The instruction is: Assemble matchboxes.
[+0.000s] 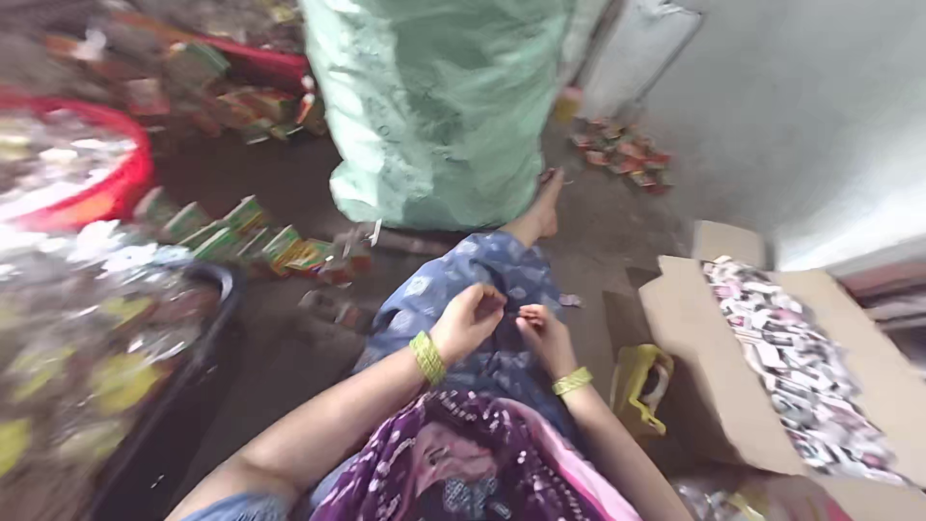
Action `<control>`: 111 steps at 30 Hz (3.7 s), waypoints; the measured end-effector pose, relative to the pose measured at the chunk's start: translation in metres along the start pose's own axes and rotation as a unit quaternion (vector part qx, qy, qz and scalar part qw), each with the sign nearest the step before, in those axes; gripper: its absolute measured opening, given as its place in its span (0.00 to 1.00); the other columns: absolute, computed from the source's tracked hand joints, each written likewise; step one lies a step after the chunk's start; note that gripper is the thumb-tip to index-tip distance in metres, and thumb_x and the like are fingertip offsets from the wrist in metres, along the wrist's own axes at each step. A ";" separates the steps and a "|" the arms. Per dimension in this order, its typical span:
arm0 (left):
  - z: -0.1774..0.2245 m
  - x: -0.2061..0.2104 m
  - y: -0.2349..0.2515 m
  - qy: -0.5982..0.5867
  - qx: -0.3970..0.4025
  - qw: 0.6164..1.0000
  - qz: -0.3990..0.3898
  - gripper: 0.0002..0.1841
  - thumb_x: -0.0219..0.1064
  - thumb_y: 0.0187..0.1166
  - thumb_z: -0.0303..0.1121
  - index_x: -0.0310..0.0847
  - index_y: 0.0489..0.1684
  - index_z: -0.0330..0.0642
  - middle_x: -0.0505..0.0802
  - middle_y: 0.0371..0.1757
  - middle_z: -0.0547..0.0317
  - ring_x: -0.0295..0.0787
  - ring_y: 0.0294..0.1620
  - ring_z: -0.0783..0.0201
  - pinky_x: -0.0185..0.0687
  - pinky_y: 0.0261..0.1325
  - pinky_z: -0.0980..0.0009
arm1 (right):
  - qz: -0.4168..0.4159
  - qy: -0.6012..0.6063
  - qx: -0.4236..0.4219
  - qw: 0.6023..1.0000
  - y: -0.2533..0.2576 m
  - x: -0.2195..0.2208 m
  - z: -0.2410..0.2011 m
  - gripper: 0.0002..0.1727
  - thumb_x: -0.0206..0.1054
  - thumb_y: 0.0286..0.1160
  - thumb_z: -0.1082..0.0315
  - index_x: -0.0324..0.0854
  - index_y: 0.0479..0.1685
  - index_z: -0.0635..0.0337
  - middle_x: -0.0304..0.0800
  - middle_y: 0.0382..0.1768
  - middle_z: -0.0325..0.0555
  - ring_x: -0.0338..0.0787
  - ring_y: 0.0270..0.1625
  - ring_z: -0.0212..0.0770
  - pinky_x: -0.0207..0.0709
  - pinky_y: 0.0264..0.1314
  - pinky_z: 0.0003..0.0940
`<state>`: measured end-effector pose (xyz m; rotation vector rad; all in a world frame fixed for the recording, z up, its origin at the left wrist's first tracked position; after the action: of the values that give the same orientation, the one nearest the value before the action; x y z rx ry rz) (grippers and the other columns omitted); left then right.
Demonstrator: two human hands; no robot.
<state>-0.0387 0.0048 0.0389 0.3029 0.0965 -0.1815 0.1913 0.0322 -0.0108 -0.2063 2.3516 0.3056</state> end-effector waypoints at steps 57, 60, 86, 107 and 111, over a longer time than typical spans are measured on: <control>-0.028 0.063 -0.003 -0.069 -0.162 0.977 -0.124 0.48 0.92 0.46 0.32 0.68 0.72 0.30 0.94 0.58 0.51 0.93 0.60 0.63 0.89 0.70 0.62 | -0.029 0.151 0.113 0.982 -0.032 -0.062 -0.014 0.41 0.32 0.93 0.41 0.80 0.68 0.67 0.86 0.62 0.58 0.84 0.68 0.43 0.76 0.75 0.41; -0.032 0.062 -0.002 -0.054 -0.136 0.977 -0.154 0.46 0.92 0.48 0.32 0.70 0.72 0.29 0.93 0.59 0.52 0.92 0.62 0.64 0.87 0.72 0.63 | 0.026 0.101 0.255 0.961 0.020 -0.075 0.056 0.36 0.39 0.94 0.42 0.86 0.61 0.61 0.90 0.56 0.55 0.89 0.60 0.50 0.82 0.64 0.52; -0.039 0.062 -0.005 0.013 -0.086 0.974 -0.208 0.46 0.90 0.52 0.37 0.71 0.75 0.32 0.90 0.64 0.51 0.88 0.66 0.66 0.83 0.75 0.63 | 0.136 0.051 0.306 0.941 -0.104 -0.081 0.097 0.24 0.77 0.72 0.64 0.80 0.63 0.68 0.91 0.53 0.56 0.94 0.52 0.45 0.90 0.60 0.45; -0.022 0.057 -0.014 0.133 -0.055 0.977 -0.157 0.57 0.90 0.54 0.41 0.54 0.87 0.38 0.88 0.65 0.46 0.90 0.63 0.57 0.86 0.69 0.55 | 0.002 -0.242 -0.166 0.956 -0.083 -0.073 -0.060 0.18 0.56 0.86 0.54 0.93 0.57 0.42 0.90 0.54 0.43 0.83 0.62 0.50 0.76 0.60 0.52; -0.019 0.057 -0.014 0.167 0.011 0.969 -0.184 0.42 0.83 0.66 0.44 0.68 0.80 0.37 0.84 0.71 0.42 0.86 0.67 0.54 0.83 0.71 0.56 | 0.017 -0.210 -0.150 0.966 -0.082 -0.075 -0.052 0.17 0.58 0.85 0.52 0.94 0.53 0.43 0.88 0.55 0.47 0.82 0.62 0.51 0.74 0.64 0.54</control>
<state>0.0132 -0.0122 0.0103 0.3338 0.4871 -0.4987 0.2299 -0.0567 0.0653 -0.2211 1.8831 0.6573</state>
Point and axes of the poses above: each hand's wrist, its own y-axis towards the middle knuckle, its own x-axis out of the palm, z = x × y, the point moved 2 cm from there along y, towards the middle knuckle
